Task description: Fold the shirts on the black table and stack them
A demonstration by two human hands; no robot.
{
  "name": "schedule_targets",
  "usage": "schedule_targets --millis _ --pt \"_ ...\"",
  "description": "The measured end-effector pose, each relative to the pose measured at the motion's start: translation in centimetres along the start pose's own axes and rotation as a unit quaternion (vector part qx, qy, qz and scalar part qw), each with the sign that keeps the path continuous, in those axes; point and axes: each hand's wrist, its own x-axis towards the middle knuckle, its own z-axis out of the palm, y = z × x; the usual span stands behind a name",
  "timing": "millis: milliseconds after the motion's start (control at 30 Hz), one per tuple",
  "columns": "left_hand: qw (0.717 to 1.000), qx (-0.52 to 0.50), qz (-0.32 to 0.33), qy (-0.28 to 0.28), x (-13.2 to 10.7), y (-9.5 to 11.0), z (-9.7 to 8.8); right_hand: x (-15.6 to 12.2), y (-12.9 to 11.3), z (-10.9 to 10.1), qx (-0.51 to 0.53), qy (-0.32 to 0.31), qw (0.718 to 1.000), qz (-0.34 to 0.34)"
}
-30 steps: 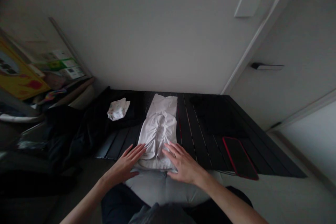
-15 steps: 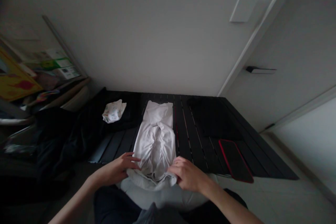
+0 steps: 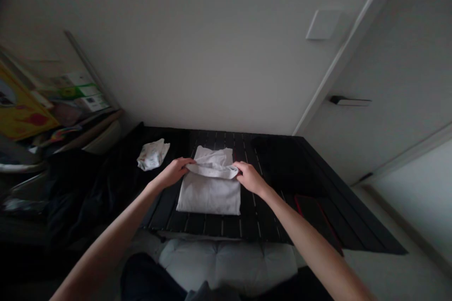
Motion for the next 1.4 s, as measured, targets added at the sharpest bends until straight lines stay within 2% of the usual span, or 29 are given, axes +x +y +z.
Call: schedule_targets --millis 67,167,267,333,400,467,533,600,867,1033,1167,1300,1400 --pt "0.998 0.003 -0.004 0.068 3.2 -1.0 0.1 3.2 1.7 -0.3 -0.032 0.069 0.997 0.006" --pt "0.983 0.041 -0.055 0.168 6.9 -2.0 1.1 7.0 3.9 0.4 -0.092 0.145 0.982 0.073" --pt "0.958 0.127 -0.109 0.233 8.0 -2.1 3.8 8.1 5.2 3.0 -0.188 0.183 0.952 0.157" --pt "0.958 0.165 -0.108 0.208 7.3 -2.0 6.3 7.3 5.7 5.5 -0.240 0.164 0.936 0.199" --pt "0.969 0.184 -0.087 0.142 5.9 -1.9 8.9 6.0 6.0 8.0 -0.262 0.102 0.934 0.223" --pt "0.972 0.195 -0.100 0.082 4.4 -2.0 11.1 4.9 6.2 10.1 -0.271 0.048 0.931 0.240" --pt "0.968 0.207 -0.129 0.053 3.4 -2.2 12.6 4.2 6.3 11.3 -0.281 0.024 0.926 0.252" --pt "0.963 0.221 -0.144 0.053 2.8 -2.5 13.3 3.9 6.2 11.8 -0.290 0.021 0.922 0.255" --pt "0.953 0.255 -0.140 0.084 2.5 -2.4 13.5 4.0 4.8 12.1 -0.299 0.107 0.885 0.342" --pt "0.947 0.266 -0.157 0.092 1.9 -1.8 14.0 4.5 3.7 12.2 -0.259 0.109 0.915 0.290" --pt "0.943 0.266 -0.176 0.090 1.1 -1.0 14.5 4.8 2.7 11.5 -0.201 0.128 0.930 0.282" --pt "0.949 0.236 -0.192 0.088 0.4 0.5 14.9 4.7 1.9 9.5 -0.158 0.122 0.943 0.267" --pt "0.952 0.197 -0.204 0.110 0.1 2.0 14.8 4.3 1.2 6.7 -0.175 0.125 0.949 0.230"
